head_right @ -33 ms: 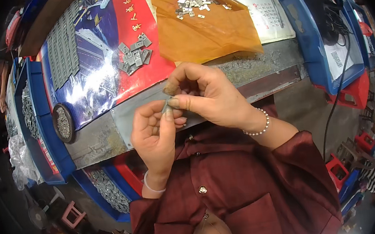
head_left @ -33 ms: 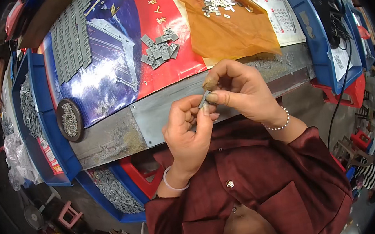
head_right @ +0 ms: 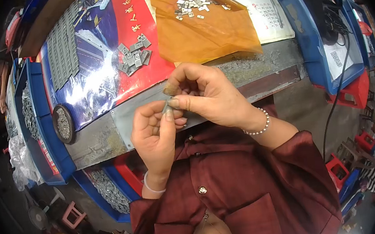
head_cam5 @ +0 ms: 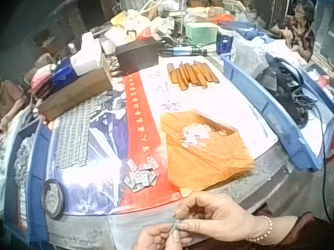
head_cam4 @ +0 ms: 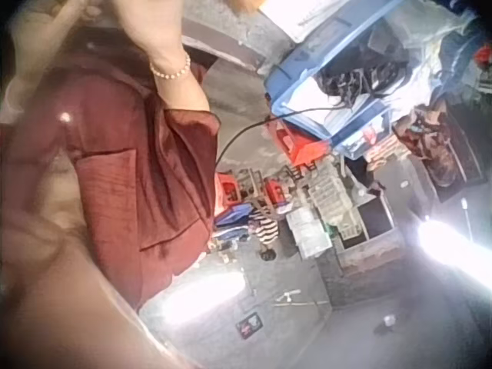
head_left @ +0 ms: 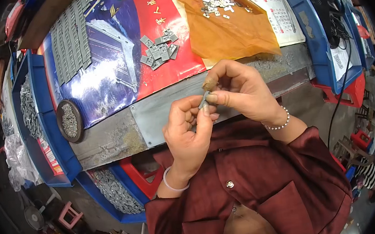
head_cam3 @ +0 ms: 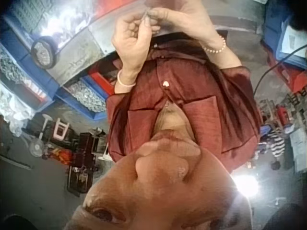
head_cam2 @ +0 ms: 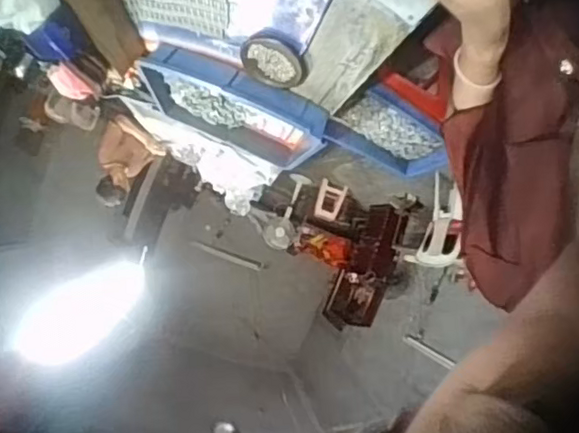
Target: Assembling small hardware components by manually inserting plastic pieces into metal housings.
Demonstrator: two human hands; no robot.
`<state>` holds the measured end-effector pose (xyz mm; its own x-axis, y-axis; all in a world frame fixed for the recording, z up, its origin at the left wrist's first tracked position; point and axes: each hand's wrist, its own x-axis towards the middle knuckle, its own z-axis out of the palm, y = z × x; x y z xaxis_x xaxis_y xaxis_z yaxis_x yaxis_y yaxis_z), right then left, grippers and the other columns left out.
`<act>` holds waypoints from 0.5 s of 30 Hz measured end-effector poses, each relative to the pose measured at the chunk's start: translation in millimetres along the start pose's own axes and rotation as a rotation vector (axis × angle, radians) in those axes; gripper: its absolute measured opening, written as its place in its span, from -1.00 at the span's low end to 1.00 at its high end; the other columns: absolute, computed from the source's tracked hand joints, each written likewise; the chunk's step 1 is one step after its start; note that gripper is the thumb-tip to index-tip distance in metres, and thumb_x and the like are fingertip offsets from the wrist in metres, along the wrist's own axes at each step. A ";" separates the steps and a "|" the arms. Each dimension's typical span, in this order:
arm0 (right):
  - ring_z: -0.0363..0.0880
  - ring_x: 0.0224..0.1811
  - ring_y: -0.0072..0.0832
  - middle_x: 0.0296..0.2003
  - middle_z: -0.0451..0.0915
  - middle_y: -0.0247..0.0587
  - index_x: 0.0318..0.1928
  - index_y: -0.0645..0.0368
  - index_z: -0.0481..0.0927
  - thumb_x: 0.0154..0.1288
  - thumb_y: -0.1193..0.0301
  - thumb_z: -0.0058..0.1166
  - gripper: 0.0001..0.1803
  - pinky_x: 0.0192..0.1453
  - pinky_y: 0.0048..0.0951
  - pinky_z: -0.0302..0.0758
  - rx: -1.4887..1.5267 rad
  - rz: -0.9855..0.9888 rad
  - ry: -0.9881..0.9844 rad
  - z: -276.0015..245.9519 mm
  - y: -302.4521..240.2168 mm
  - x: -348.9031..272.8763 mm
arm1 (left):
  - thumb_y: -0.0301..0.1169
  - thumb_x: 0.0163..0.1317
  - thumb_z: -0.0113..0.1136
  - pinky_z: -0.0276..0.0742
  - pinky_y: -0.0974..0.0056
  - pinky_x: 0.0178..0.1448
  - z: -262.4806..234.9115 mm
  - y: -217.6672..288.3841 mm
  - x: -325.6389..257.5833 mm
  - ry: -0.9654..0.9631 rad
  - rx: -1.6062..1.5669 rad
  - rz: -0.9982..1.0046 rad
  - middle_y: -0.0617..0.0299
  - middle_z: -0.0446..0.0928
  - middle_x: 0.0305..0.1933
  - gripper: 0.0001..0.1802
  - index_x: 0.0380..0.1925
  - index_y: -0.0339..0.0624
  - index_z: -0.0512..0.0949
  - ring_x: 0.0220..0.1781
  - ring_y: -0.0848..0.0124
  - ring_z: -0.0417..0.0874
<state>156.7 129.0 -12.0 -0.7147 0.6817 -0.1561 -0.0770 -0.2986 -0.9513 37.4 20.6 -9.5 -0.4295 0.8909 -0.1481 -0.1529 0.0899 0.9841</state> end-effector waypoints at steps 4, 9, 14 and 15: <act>0.34 -0.39 -0.82 -0.40 0.45 -0.50 -0.20 0.25 0.51 0.25 0.53 0.19 -0.85 -0.30 -0.73 0.37 0.057 0.022 -0.027 -2.2 1.1 -0.2 | -0.65 0.28 0.07 0.59 0.49 -0.24 -3.2 2.2 2.1 -0.026 -0.068 -0.075 0.13 0.61 -0.31 -0.81 -0.11 -0.38 0.38 -0.33 0.53 0.65; 0.50 -0.26 -0.70 -0.30 0.51 -0.36 -0.17 0.27 0.45 0.25 0.54 0.20 -0.79 -0.18 -0.65 0.50 0.098 0.072 -0.108 -8.0 -0.8 0.2 | -0.62 0.30 0.07 0.54 0.52 -0.30 -5.6 3.9 3.4 -0.052 -0.093 -0.154 0.15 0.62 -0.33 -0.84 -0.13 -0.37 0.40 -0.34 0.56 0.64; 0.56 -0.28 -0.66 -0.30 0.54 -0.32 -0.17 0.28 0.44 0.27 0.53 0.18 -0.80 -0.21 -0.64 0.55 0.153 0.153 -0.141 -8.3 -3.1 -1.9 | -0.60 0.31 0.07 0.55 0.49 -0.32 -5.4 5.4 2.1 -0.068 -0.016 -0.142 0.17 0.62 -0.38 -0.87 -0.16 -0.37 0.41 -0.39 0.58 0.62; 0.56 -0.28 -0.66 -0.30 0.54 -0.32 -0.17 0.28 0.44 0.27 0.53 0.18 -0.80 -0.21 -0.64 0.55 0.153 0.153 -0.143 -8.0 -3.1 -2.1 | -0.60 0.31 0.06 0.55 0.50 -0.33 -5.7 5.8 2.0 -0.076 0.010 -0.131 0.18 0.62 -0.40 -0.88 -0.17 -0.36 0.41 -0.41 0.58 0.61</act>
<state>164.1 133.9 -10.9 -0.8166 0.5223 -0.2459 -0.0567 -0.4965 -0.8662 30.6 20.4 -4.6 -0.3373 0.9024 -0.2681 -0.1942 0.2120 0.9578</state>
